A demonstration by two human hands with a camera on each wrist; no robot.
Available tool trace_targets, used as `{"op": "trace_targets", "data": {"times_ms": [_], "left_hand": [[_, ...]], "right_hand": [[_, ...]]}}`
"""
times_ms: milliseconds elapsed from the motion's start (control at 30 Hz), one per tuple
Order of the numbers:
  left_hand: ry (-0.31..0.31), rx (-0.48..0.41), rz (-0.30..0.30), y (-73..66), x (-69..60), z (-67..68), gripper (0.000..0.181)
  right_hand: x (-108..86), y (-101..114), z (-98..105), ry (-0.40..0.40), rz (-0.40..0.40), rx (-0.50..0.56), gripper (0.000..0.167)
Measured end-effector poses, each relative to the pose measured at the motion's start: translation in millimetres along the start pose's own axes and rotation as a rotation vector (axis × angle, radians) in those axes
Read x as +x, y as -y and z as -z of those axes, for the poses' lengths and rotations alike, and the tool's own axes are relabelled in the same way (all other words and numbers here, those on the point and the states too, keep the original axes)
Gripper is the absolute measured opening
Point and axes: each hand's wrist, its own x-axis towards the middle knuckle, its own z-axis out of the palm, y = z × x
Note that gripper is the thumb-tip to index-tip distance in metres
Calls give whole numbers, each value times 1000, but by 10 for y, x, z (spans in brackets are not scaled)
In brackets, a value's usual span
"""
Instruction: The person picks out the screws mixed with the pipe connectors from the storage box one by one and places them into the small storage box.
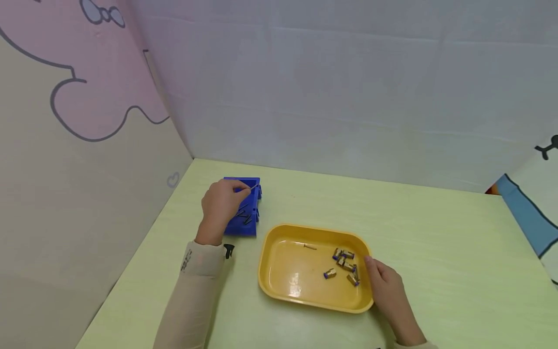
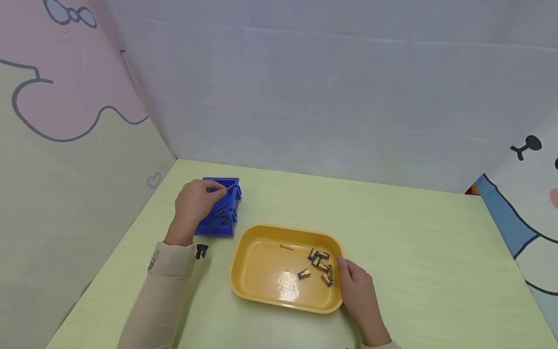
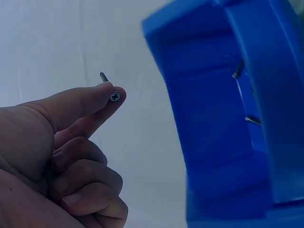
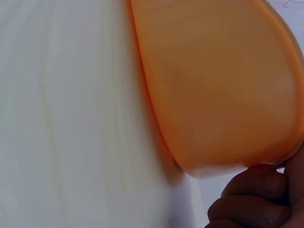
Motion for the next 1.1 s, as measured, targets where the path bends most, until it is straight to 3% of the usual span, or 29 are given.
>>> {"op": "trace_targets", "data": {"times_ms": [167, 467, 767, 900, 1100], "left_hand": [[10, 62, 35, 88, 39, -30, 22], [-24, 135, 71, 210, 61, -28, 19], [-30, 148, 93, 272, 72, -17, 20], [-22, 133, 77, 277, 84, -18, 30], [37, 96, 20, 245, 84, -44, 63]], "right_hand": [[-11, 1, -2, -4, 2, -10, 67], [-24, 23, 6, -10, 2, -9, 67], [-8, 22, 6, -13, 3, 7, 67], [0, 8, -4, -18, 15, 18, 66], [-2, 11, -5, -21, 17, 8, 67]]}}
